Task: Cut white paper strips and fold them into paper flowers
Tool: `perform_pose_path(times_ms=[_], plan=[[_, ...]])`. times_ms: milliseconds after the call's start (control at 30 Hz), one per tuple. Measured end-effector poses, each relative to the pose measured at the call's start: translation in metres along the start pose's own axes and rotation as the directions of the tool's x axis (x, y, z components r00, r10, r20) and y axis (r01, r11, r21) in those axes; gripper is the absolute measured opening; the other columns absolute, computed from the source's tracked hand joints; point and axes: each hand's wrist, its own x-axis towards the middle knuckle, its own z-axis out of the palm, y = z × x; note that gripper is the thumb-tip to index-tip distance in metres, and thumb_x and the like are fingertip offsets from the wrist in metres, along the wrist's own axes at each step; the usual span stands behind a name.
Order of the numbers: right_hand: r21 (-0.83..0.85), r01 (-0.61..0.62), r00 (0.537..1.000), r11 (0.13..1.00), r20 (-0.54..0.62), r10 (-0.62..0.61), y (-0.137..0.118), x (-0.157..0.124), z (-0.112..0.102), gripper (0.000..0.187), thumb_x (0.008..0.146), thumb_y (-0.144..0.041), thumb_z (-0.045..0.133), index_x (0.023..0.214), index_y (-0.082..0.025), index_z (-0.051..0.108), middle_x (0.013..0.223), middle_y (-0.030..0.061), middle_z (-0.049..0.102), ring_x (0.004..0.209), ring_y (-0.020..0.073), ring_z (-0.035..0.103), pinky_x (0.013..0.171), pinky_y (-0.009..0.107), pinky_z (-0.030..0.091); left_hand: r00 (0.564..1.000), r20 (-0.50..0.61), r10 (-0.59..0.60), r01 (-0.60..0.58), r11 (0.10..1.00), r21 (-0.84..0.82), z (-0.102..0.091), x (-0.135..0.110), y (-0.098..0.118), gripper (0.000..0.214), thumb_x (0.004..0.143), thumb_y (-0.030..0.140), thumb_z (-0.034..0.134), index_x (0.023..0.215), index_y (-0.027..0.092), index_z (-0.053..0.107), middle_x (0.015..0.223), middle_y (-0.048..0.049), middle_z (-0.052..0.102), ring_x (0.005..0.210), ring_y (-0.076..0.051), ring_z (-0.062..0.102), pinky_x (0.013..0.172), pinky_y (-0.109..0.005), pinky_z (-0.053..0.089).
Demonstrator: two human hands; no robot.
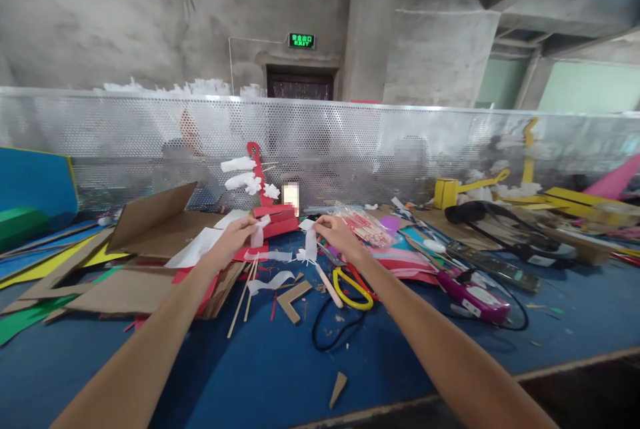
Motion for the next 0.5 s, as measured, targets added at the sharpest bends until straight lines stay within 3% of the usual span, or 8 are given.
perform_pose_path(times_ms=[133, 267, 367, 500], plan=[[-0.002, 0.004, 1.0, 1.0, 0.011, -0.004, 0.0, 0.0, -0.001, 0.01, 0.077, -0.021, 0.055, 0.072, -0.015, 0.061, 0.059, 0.0013, 0.062, 0.052, 0.0105, 0.057, 0.044, 0.016, 0.042, 0.974, 0.226, 0.002, -0.1, 0.9, 0.423, 0.003, 0.002, -0.008, 0.028, 0.075, 0.041, 0.052, 0.08, 0.016, 0.064, 0.068, -0.0009, 0.061, 0.058, -0.014, 0.053, 0.053, -0.023, 0.038], [-0.003, -0.002, 1.0, 1.0, 0.03, 0.002, 0.0, 0.0, -0.001, 0.009, 0.076, -0.02, 0.053, 0.072, -0.016, 0.06, 0.061, 0.0016, 0.063, 0.052, 0.0108, 0.057, 0.041, 0.016, 0.042, 0.947, 0.319, 0.051, -0.278, 0.63, 0.725, 0.006, 0.008, -0.022, 0.027, 0.078, 0.041, 0.05, 0.078, 0.018, 0.065, 0.073, -0.0042, 0.066, 0.066, -0.017, 0.058, 0.06, -0.024, 0.039], [-0.013, 0.017, 0.999, 1.0, 0.041, -0.016, 0.002, 0.001, -0.001, 0.009, 0.076, -0.02, 0.054, 0.073, -0.015, 0.061, 0.063, 0.0019, 0.064, 0.053, 0.0106, 0.058, 0.042, 0.016, 0.042, 0.959, 0.279, 0.058, -0.263, 0.558, 0.787, 0.007, 0.009, -0.03, 0.024, 0.076, 0.041, 0.054, 0.077, 0.019, 0.065, 0.074, -0.0061, 0.068, 0.067, -0.019, 0.059, 0.06, -0.026, 0.038], [0.003, 0.019, 0.998, 1.0, 0.061, -0.019, 0.005, 0.002, 0.0, 0.008, 0.076, -0.02, 0.053, 0.074, -0.016, 0.06, 0.066, 0.0023, 0.065, 0.053, 0.0112, 0.059, 0.041, 0.017, 0.043, 0.951, 0.295, 0.09, -0.294, 0.556, 0.777, 0.009, 0.008, -0.026, 0.02, 0.077, 0.036, 0.053, 0.075, 0.019, 0.063, 0.075, -0.0059, 0.067, 0.071, -0.02, 0.06, 0.063, -0.026, 0.039]])
